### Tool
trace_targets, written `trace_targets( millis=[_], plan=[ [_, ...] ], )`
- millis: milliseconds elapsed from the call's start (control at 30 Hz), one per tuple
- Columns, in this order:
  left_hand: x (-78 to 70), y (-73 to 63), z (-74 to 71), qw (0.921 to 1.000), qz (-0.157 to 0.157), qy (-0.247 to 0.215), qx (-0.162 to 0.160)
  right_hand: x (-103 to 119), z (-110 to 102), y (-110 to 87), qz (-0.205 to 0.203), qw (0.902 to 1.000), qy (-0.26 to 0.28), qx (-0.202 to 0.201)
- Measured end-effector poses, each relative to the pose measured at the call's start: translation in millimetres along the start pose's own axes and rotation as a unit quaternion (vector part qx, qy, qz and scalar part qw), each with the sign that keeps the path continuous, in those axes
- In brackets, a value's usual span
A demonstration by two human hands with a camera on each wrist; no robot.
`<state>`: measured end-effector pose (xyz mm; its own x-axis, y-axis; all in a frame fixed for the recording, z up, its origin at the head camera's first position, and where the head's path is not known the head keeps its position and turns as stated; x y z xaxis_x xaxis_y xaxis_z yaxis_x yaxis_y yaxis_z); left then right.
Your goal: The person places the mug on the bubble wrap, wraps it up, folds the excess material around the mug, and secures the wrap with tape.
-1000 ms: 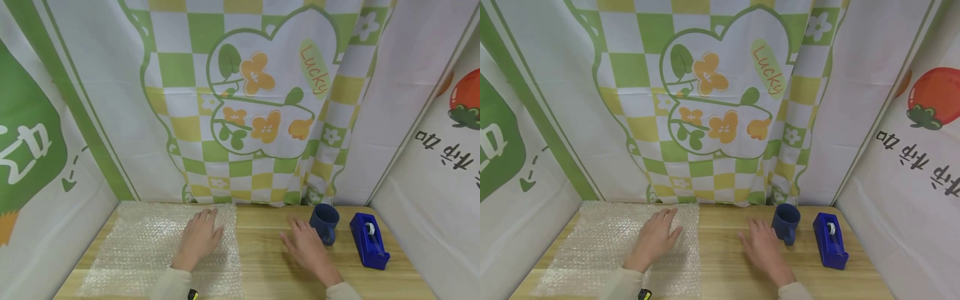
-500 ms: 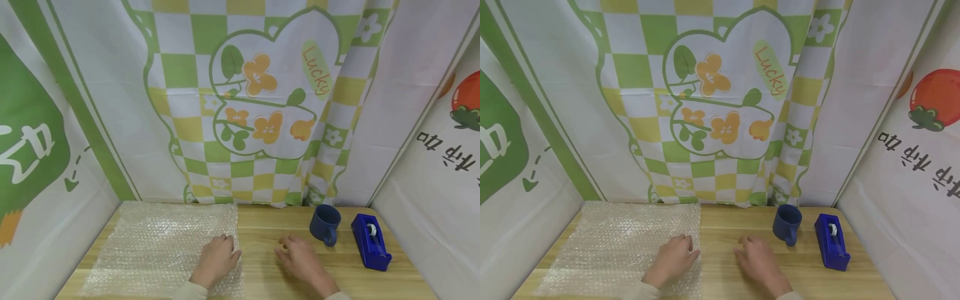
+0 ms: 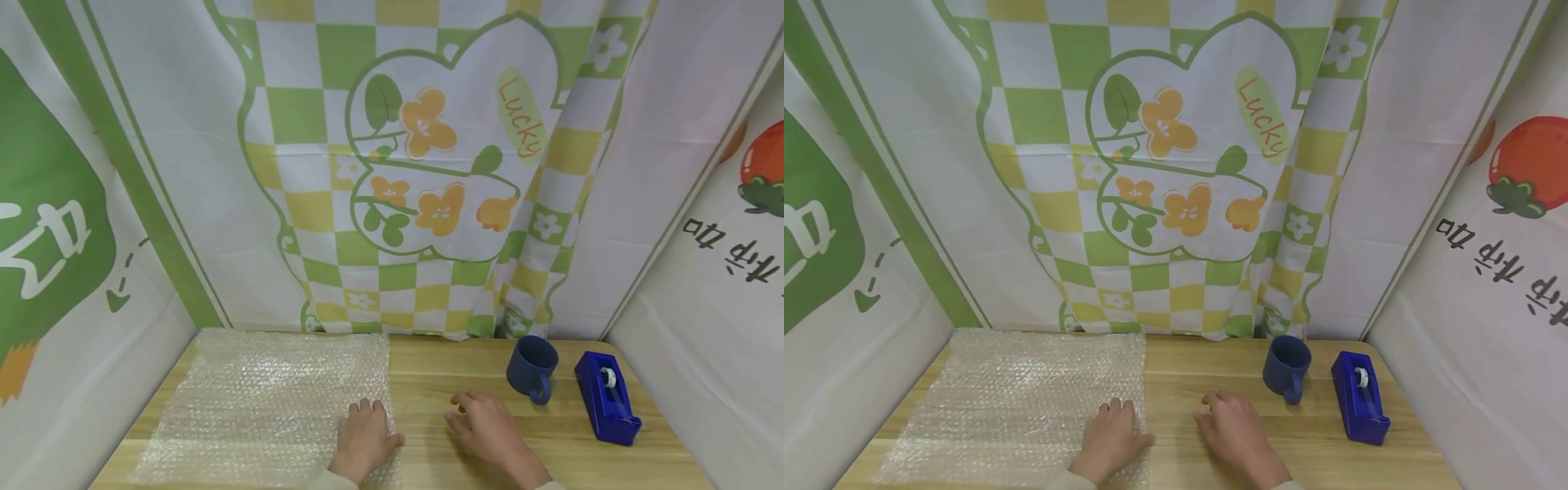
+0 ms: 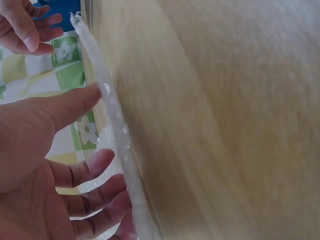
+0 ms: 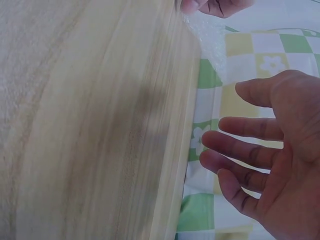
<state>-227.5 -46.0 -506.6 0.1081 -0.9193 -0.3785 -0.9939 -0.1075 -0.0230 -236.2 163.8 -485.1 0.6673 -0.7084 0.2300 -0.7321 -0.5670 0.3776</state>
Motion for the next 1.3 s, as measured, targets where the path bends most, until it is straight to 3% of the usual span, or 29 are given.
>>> trace_targets(
  millis=[233,467,833,967,1067,1200,1300],
  plan=[
    [-4.0,-0.5,3.8,0.9993,-0.024,0.005,-0.027,2,1,-1.7,-0.008,0.9999,-0.003,-0.007],
    [-11.4,-6.5,5.9,0.9973,-0.029,0.019,-0.065,1,-1,-4.1,-0.006,0.9999,0.011,0.005],
    [-19.8,-7.2,11.4,0.9945,-0.008,0.026,-0.101,-8,-1,-15.2,0.020,0.9987,0.038,0.028],
    [-19.4,-6.9,12.0,0.9967,-0.008,-0.002,-0.081,-10,-3,-17.5,0.031,0.9977,0.054,0.027],
    [-21.6,-7.8,11.9,0.9977,-0.004,-0.051,-0.045,-13,-4,-18.6,0.043,0.9956,0.076,0.032],
    [-26.5,-10.4,11.2,0.9922,0.002,-0.125,0.002,-16,-3,-19.2,0.060,0.9923,0.100,0.041],
    [-30.9,-12.5,11.4,0.9874,0.010,-0.157,0.015,-17,-3,-18.9,0.070,0.9908,0.108,0.042]
  ],
)
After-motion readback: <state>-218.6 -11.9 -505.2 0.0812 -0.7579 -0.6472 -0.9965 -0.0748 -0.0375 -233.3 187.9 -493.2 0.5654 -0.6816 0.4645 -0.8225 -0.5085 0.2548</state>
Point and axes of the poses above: each hand's wrist, its own y-axis towards the middle knuckle, its own z-axis out of the palm, x = y × z, the point moved 5 cm from there along y, towards the middle knuckle, and after that the axes turned 15 degrees about -z, right-handed, at the moved point
